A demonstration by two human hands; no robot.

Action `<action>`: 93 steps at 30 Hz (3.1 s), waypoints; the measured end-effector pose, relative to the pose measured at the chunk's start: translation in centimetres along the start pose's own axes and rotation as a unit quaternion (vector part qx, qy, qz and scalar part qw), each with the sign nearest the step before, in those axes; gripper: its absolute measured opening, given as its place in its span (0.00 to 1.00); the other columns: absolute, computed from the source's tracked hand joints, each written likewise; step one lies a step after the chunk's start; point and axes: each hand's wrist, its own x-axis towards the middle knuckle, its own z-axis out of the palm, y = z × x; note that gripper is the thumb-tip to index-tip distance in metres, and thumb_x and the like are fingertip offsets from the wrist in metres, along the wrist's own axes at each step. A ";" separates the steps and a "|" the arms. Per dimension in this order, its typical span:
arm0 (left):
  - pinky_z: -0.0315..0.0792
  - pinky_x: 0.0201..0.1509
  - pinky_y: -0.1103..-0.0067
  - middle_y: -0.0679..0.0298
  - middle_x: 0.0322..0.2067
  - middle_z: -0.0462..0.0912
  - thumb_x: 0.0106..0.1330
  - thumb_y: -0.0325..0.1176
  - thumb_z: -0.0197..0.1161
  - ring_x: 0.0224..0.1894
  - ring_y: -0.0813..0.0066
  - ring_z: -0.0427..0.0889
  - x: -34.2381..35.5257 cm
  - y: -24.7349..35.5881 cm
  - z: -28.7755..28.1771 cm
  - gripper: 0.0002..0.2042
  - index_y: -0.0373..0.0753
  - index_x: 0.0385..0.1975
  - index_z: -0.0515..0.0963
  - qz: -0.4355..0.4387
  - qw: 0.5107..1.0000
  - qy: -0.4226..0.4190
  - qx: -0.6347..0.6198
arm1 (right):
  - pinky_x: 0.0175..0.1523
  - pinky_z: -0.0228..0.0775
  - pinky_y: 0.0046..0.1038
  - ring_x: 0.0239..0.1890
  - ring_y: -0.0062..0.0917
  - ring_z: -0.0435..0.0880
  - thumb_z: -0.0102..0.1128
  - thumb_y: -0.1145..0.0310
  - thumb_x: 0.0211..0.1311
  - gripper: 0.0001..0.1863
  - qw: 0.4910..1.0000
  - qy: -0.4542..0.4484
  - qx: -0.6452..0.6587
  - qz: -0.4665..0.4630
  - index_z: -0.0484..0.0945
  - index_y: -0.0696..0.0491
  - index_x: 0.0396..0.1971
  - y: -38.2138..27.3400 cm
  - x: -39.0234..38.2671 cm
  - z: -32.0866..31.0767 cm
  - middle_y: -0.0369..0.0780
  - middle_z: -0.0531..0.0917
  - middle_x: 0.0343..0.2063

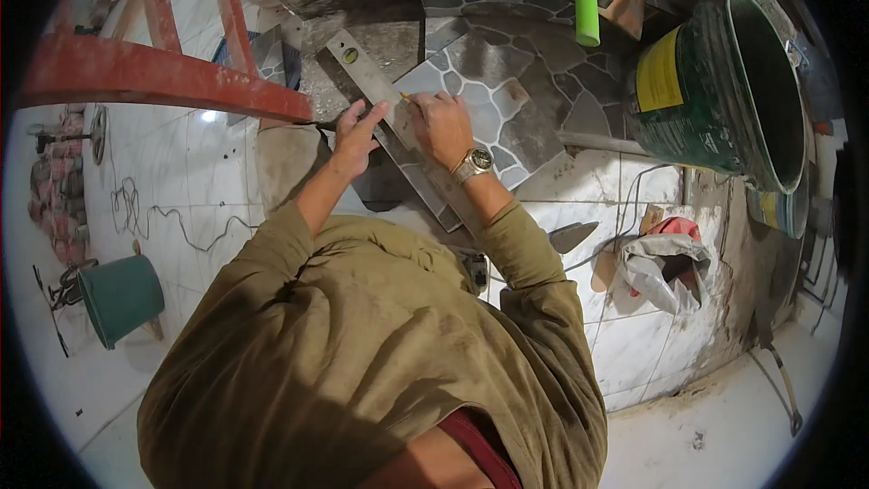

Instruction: Install tile on concrete steps using a grinder and leveling tools.

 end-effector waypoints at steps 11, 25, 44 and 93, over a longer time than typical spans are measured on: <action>0.59 0.67 0.51 0.46 0.65 0.66 0.57 0.53 0.74 0.68 0.56 0.64 -1.3 1.0 0.9 0.52 0.31 0.72 0.50 0.021 1.000 0.007 -0.006 | 0.46 0.66 0.37 0.34 0.35 0.83 0.59 0.68 0.55 0.15 0.966 -0.210 -0.126 -0.078 0.84 0.48 0.43 -0.2 1.2 -4.2 0.43 0.84 0.27; 0.74 0.52 0.62 0.51 0.55 0.77 0.60 0.47 0.74 0.53 0.64 0.78 -2.0 0.8 1.2 0.48 0.31 0.72 0.51 0.028 0.998 0.035 -0.038 | 0.48 0.69 0.37 0.32 0.38 0.84 0.55 0.71 0.58 0.15 0.954 -0.235 -0.155 -0.102 0.85 0.46 0.43 -0.6 2.0 -6.7 0.43 0.85 0.27; 0.70 0.62 0.57 0.59 0.61 0.74 0.68 0.54 0.63 0.59 0.63 0.77 -1.6 -0.7 -0.9 0.35 0.38 0.67 0.61 -0.008 0.987 -0.078 -0.141 | 0.50 0.72 0.40 0.47 0.46 0.76 0.70 0.66 0.52 0.29 0.975 0.040 -0.166 0.142 0.74 0.58 0.55 -7.2 -15.5 -5.1 0.50 0.77 0.44; 0.72 0.62 0.63 0.47 0.59 0.73 0.65 0.32 0.60 0.58 0.54 0.78 -5.7 -2.5 6.9 0.10 0.33 0.40 0.71 -0.246 0.900 -0.349 -0.088 | 0.29 0.69 0.26 0.23 0.20 0.77 0.70 0.59 0.60 0.16 0.870 0.428 -0.056 0.240 0.82 0.58 0.25 1.9 -1.9 -44.3 0.36 0.82 0.22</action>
